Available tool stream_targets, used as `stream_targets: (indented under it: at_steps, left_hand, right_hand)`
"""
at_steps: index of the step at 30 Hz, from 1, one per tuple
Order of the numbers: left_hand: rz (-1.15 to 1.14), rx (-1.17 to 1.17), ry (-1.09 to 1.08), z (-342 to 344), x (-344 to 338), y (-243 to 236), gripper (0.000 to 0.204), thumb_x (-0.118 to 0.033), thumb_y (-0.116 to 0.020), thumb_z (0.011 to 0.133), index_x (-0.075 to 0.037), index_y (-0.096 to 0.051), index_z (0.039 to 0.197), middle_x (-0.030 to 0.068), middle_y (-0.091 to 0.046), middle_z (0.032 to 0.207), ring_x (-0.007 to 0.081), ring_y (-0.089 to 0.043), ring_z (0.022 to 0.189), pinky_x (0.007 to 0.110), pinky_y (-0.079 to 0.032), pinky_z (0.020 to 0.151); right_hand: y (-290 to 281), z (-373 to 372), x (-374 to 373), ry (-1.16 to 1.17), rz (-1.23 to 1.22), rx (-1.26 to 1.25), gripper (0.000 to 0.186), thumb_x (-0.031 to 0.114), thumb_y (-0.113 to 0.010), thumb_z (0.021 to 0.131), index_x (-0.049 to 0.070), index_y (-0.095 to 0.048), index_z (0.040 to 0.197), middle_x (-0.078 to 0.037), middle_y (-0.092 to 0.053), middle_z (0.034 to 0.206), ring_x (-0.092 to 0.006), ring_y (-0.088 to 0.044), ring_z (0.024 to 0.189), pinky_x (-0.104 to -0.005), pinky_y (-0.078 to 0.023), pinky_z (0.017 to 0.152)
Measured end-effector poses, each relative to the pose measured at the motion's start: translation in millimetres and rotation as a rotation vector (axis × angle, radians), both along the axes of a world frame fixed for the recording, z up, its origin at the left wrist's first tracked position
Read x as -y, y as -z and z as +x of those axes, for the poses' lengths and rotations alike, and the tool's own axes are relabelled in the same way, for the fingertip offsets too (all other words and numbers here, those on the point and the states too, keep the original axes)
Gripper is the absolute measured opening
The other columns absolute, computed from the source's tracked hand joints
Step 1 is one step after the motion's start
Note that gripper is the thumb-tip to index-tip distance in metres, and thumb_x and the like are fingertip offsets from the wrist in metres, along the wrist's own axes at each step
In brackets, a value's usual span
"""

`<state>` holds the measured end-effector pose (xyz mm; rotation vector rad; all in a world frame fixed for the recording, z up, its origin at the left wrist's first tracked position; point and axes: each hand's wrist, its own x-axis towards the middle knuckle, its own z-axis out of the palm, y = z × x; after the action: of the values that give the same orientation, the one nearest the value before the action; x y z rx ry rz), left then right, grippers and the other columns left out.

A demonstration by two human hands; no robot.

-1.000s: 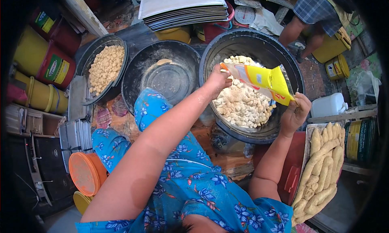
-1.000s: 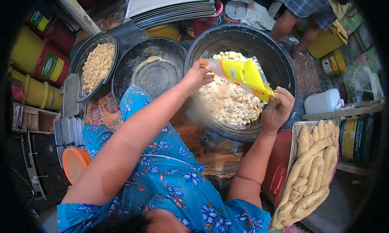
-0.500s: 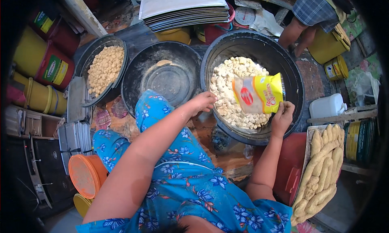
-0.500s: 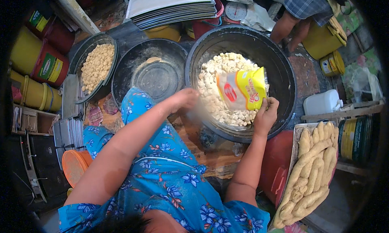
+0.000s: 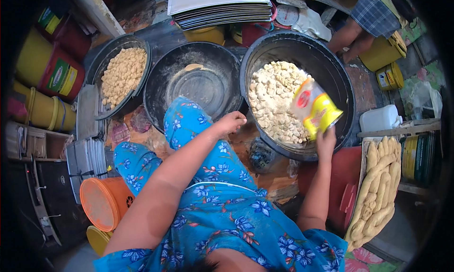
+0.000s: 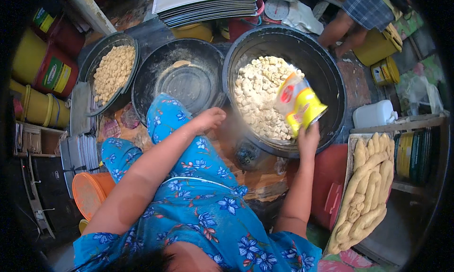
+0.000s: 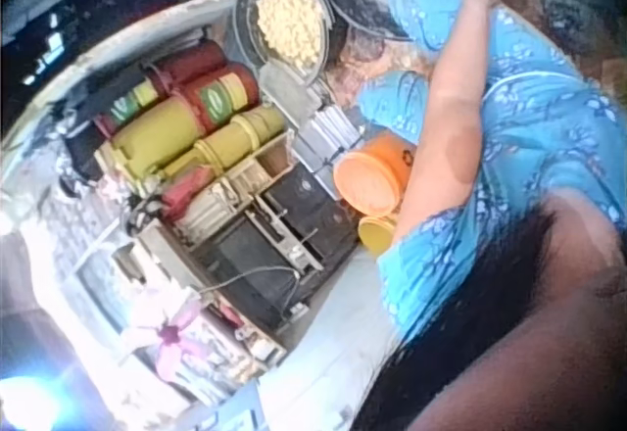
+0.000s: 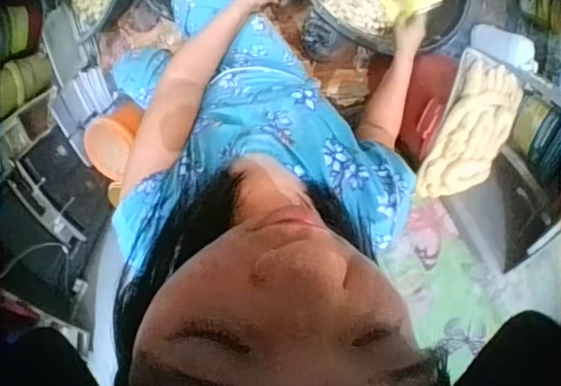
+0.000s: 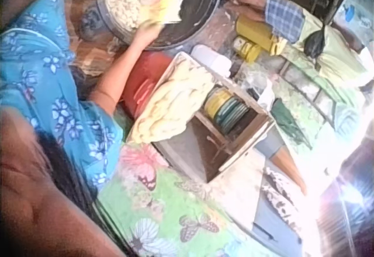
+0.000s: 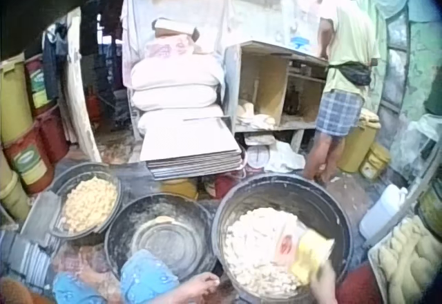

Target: The person breaks apart pieces of dough by hand in a large basin, then empties the basin and pours a bag of yellow seasoning or flour over the dough pieces before tossing them by hand.

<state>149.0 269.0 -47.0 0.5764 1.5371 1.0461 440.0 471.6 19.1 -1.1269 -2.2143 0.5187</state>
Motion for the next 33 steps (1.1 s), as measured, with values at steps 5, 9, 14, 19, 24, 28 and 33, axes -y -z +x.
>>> stream_targets:
  at_steps: [5,9,14,19,24,28,33]
  left_hand:
    - [0.054,0.029,0.059,1.0,7.4,2.1,0.029,-0.026,-0.056,0.085,-0.007,-0.053,0.106,0.0023,-0.053,0.093,0.0135,-0.050,0.081,0.029,-0.044,0.067]
    - [0.089,0.032,0.001,3.3,11.6,-5.4,0.030,-0.027,-0.056,0.086,-0.007,-0.052,0.108,0.0024,-0.052,0.093,0.0133,-0.049,0.080,0.028,-0.044,0.067]
    - [0.090,0.060,0.025,2.3,20.4,-17.6,0.040,-0.030,-0.055,0.086,-0.005,-0.049,0.116,0.0072,-0.053,0.105,0.0183,-0.052,0.092,0.031,-0.044,0.079]
    - [0.143,0.102,-0.024,0.3,22.7,-24.9,0.039,-0.030,-0.055,0.087,-0.005,-0.048,0.115,0.0077,-0.053,0.105,0.0168,-0.052,0.091,0.030,-0.044,0.077]
    - [0.138,0.130,-0.010,6.0,22.9,-31.7,0.036,-0.028,-0.052,0.089,-0.005,-0.046,0.116,0.0076,-0.052,0.108,0.0152,-0.050,0.091,0.029,-0.043,0.079]
    - [0.109,0.117,-0.021,6.9,24.3,-31.1,0.036,-0.028,-0.052,0.089,-0.005,-0.047,0.116,0.0076,-0.052,0.108,0.0153,-0.050,0.091,0.029,-0.043,0.079]
    - [0.074,0.097,-0.032,7.6,26.1,-27.9,0.036,-0.028,-0.053,0.088,-0.005,-0.047,0.116,0.0067,-0.053,0.105,0.0149,-0.051,0.090,0.028,-0.043,0.078]
  right_hand:
    - [-9.8,2.9,24.5,0.167,-0.222,-0.060,0.027,0.008,-0.056,0.073,-0.005,-0.050,0.096,-0.027,-0.059,0.085,-0.0401,-0.059,0.080,-0.0410,-0.046,0.071]
    - [8.9,26.9,16.8,-0.089,-0.190,0.216,0.027,0.006,-0.055,0.073,-0.005,-0.051,0.097,-0.026,-0.058,0.083,-0.0348,-0.061,0.075,-0.0397,-0.047,0.069]
    - [-17.9,27.8,50.2,-0.037,-0.911,0.319,0.032,0.003,-0.055,0.073,-0.002,-0.053,0.105,-0.010,-0.063,0.084,-0.0198,-0.062,0.063,-0.0312,-0.049,0.054]
    - [28.9,71.0,74.5,-0.095,-1.028,0.313,0.026,0.003,-0.057,0.074,0.000,-0.057,0.099,-0.009,-0.064,0.077,-0.0162,-0.062,0.062,-0.0284,-0.050,0.053]
    - [158.1,190.9,109.0,0.033,-1.359,0.411,0.017,0.006,-0.057,0.073,0.004,-0.062,0.088,-0.005,-0.061,0.070,-0.0175,-0.057,0.056,-0.0310,-0.046,0.050]
    - [155.8,227.3,163.0,0.214,-1.768,1.037,0.017,0.019,-0.055,0.081,0.006,-0.061,0.090,-0.008,-0.064,0.079,-0.0177,-0.062,0.064,-0.0325,-0.051,0.056]
    - [162.6,204.5,155.8,0.004,-1.502,1.313,0.034,0.030,-0.053,0.083,0.009,-0.061,0.108,-0.010,-0.061,0.108,-0.0230,-0.059,0.094,-0.0395,-0.050,0.073]
